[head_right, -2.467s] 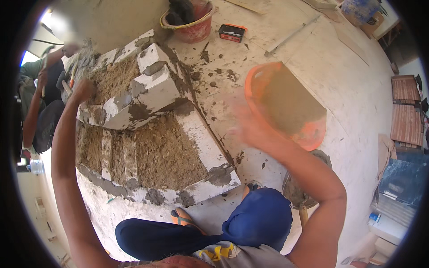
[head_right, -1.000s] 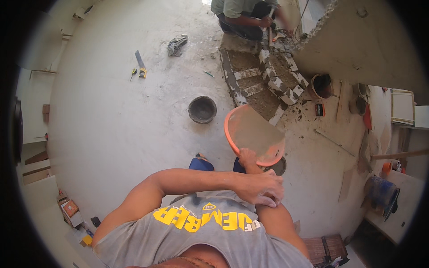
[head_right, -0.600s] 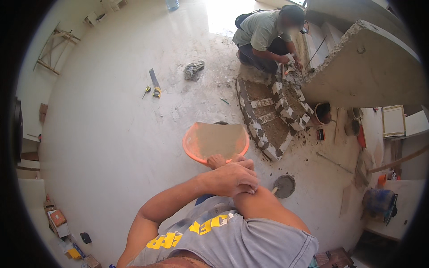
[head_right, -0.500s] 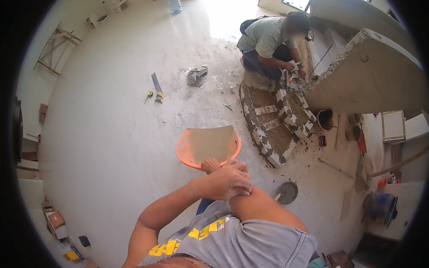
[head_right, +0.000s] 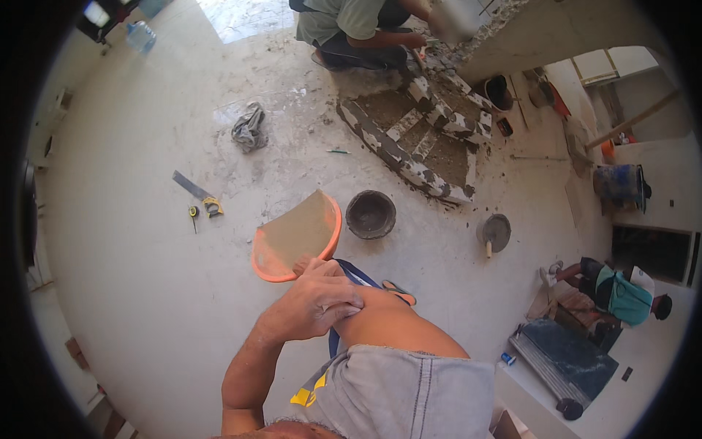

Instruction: The person pours dirt into a brick structure, smooths it by hand, and applies wet cement to the exterior with a yellow sponge.

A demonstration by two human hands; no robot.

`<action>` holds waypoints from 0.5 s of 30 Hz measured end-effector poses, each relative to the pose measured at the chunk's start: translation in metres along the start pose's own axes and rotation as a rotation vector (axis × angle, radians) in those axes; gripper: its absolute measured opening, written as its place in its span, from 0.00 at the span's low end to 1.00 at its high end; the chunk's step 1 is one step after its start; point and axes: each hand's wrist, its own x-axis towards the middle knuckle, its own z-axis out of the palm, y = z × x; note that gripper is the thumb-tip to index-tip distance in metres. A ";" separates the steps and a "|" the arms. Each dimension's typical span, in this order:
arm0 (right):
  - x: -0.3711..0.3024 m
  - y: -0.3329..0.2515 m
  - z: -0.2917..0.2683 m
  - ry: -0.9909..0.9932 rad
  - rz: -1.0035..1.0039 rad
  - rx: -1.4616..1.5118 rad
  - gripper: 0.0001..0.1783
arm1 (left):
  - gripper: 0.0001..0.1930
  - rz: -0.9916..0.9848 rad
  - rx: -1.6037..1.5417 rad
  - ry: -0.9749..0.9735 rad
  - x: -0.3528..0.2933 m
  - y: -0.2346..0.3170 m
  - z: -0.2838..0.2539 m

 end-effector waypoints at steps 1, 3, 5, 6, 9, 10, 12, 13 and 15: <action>0.016 0.001 -0.003 0.005 0.032 0.019 0.08 | 0.02 0.040 -0.132 0.000 0.006 -0.008 -0.016; 0.039 0.008 0.000 0.004 0.111 0.064 0.08 | 0.02 0.129 -0.403 0.000 0.020 -0.027 -0.039; 0.062 0.011 0.003 0.009 0.175 0.103 0.08 | 0.02 0.149 -0.357 -0.062 0.032 -0.049 -0.054; 0.074 0.012 0.003 0.013 0.196 0.118 0.08 | 0.02 0.152 -0.324 -0.085 0.036 -0.060 -0.062; 0.103 0.026 0.009 0.031 0.271 0.160 0.08 | 0.06 0.106 -0.169 -0.283 0.040 -0.104 -0.088; 0.126 0.022 0.004 0.052 0.259 0.172 0.08 | 0.07 0.082 -0.078 -0.300 0.035 -0.117 -0.098; 0.159 0.035 0.006 0.077 0.275 0.185 0.08 | 0.08 0.064 0.073 -0.352 0.031 -0.145 -0.107; 0.167 0.043 0.014 0.081 0.304 0.197 0.08 | 0.08 0.103 0.029 -0.353 0.030 -0.156 -0.107; 0.192 0.062 0.027 0.104 0.353 0.198 0.08 | 0.09 0.181 -0.049 -0.333 0.029 -0.176 -0.108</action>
